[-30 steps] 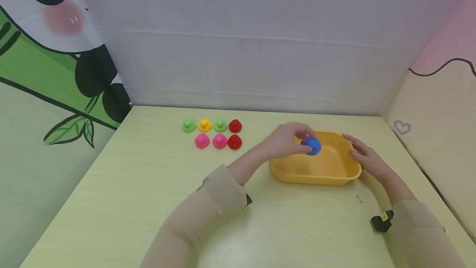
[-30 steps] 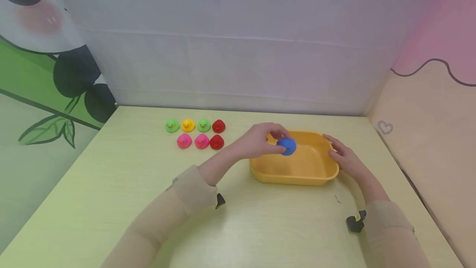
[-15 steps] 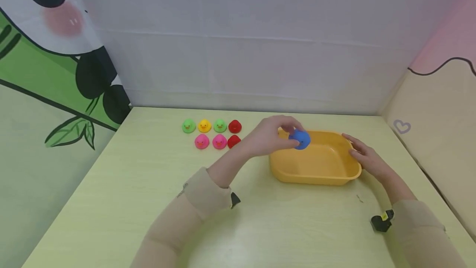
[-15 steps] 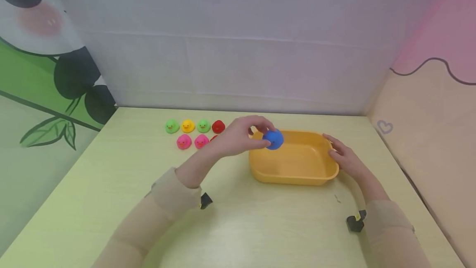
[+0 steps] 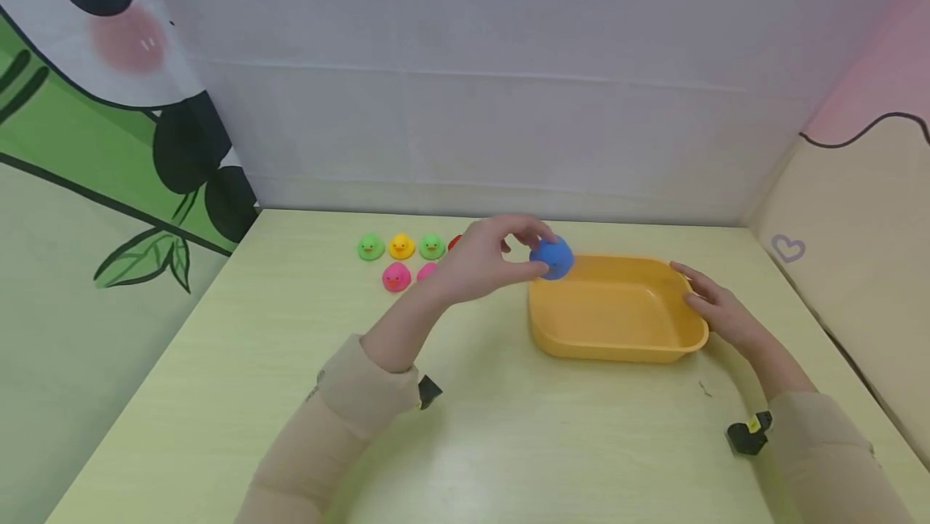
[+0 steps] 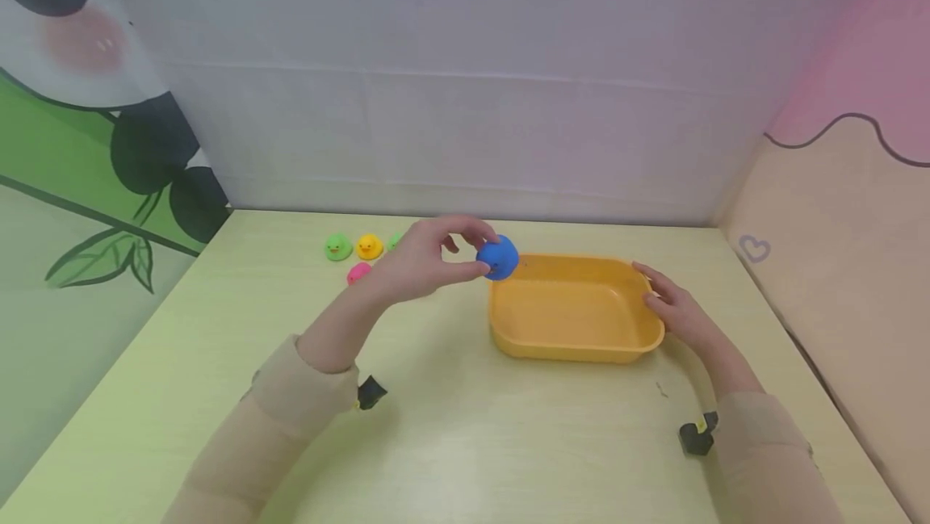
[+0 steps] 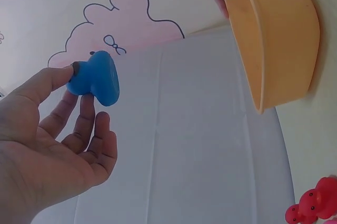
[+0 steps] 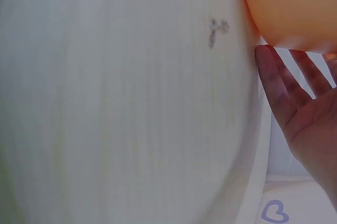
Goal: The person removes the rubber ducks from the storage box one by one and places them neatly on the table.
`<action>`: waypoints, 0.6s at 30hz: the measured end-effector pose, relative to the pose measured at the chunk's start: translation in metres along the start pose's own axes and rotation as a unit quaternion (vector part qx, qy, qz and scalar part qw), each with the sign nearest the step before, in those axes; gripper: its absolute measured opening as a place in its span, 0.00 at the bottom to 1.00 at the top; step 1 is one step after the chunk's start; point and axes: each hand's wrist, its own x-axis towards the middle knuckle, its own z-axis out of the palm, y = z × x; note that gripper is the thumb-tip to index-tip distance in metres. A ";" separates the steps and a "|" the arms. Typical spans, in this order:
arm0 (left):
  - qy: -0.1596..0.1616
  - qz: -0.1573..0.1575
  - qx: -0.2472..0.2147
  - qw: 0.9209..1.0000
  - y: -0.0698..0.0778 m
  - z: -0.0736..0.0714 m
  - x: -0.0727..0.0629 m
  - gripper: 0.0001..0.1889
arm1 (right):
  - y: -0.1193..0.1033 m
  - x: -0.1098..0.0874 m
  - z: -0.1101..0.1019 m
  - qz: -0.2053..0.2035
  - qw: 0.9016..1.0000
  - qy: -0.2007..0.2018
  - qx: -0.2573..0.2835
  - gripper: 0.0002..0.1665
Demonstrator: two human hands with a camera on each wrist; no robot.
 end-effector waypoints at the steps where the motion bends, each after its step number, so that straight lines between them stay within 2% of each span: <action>1: 0.003 0.001 0.002 1.000 0.000 -0.003 -0.002 0.13 | 0.000 0.000 0.000 0.003 1.000 0.000 -0.001 0.32; 7: 0.027 0.001 0.020 0.999 -0.004 -0.017 -0.015 0.14 | 0.002 0.001 0.000 0.002 1.000 0.001 -0.003 0.32; 14: 0.050 -0.043 0.023 0.998 -0.013 -0.034 -0.029 0.15 | 0.003 0.000 -0.001 -0.004 1.000 0.005 0.001 0.32; 18: 0.067 -0.050 0.026 0.996 -0.022 -0.044 -0.036 0.16 | 0.003 0.000 -0.001 -0.009 1.000 0.006 0.004 0.32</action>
